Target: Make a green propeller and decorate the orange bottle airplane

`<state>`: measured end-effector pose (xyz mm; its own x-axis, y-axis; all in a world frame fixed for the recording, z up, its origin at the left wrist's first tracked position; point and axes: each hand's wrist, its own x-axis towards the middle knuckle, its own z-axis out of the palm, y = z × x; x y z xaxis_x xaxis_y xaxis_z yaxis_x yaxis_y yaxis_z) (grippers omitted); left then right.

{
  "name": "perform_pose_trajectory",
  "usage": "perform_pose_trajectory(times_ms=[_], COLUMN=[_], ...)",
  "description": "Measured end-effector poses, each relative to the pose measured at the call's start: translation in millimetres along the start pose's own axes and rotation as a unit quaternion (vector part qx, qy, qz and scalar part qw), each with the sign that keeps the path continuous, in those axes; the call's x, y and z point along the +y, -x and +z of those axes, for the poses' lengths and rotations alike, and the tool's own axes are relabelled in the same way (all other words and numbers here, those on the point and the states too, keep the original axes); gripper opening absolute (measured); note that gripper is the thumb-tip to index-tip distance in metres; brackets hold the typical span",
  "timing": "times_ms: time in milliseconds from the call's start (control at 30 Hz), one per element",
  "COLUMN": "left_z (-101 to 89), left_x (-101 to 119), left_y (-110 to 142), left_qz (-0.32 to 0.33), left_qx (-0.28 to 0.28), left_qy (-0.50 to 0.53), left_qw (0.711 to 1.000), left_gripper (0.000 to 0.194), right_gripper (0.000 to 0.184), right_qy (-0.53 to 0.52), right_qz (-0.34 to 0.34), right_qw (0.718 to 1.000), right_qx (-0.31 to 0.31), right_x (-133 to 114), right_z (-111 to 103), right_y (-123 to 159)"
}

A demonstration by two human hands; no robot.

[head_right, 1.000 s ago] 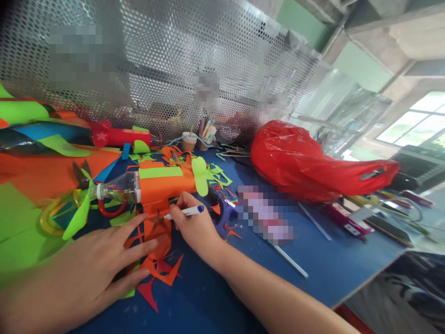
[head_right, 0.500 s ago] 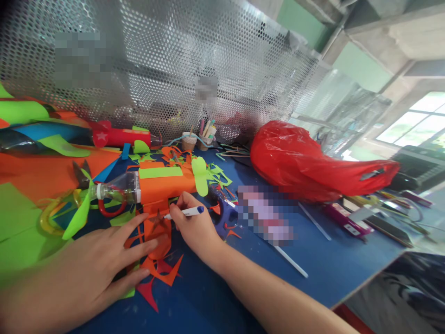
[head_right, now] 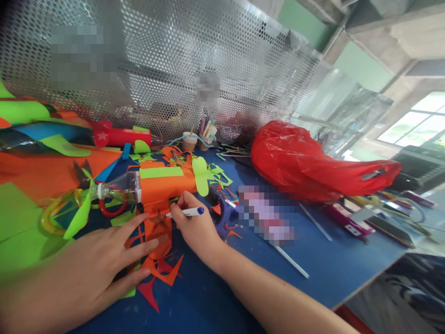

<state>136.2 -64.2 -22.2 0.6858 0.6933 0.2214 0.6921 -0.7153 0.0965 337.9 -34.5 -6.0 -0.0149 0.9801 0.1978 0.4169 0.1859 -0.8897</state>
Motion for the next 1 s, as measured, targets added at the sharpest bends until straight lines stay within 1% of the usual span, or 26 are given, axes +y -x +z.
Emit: perform_pose_trajectory(times_ms=[167,333,433,600,933,1000], left_z=[-1.5,-0.4,-2.0,-4.3,-2.1,-2.3], left_x=[0.4,1.1,1.0,1.3,-0.4,-0.5], left_y=[-2.7,-2.7,-2.6,-3.3,-3.4,-3.7], left_qz=[0.01,0.01,0.013,0.013,0.009,0.01], left_qx=[-0.006,-0.008,-0.014,-0.01,-0.024,-0.029], left_qy=[-0.022,-0.034,-0.032,-0.03,-0.019,-0.019], left_qw=[1.0,0.999,0.999,0.999,0.999,0.999], left_gripper=[0.045,0.045,0.045,0.045,0.047,0.047], right_gripper=[0.023,0.023,0.023,0.022,0.022,0.023], right_qy=[-0.005,-0.009,-0.008,-0.005,-0.011,-0.004], right_qz=[0.007,0.0,0.002,0.004,0.003,-0.001], right_qw=[1.0,1.0,1.0,1.0,1.0,1.0], right_qx=[-0.011,-0.002,-0.016,0.001,-0.017,-0.01], right_x=[0.6,1.4,1.0,1.0,2.9,2.7], right_z=[0.2,-0.1,-0.2,0.3,-0.1,-0.2], right_y=[-0.5,-0.6,-0.8,-0.4,-1.6,-1.5])
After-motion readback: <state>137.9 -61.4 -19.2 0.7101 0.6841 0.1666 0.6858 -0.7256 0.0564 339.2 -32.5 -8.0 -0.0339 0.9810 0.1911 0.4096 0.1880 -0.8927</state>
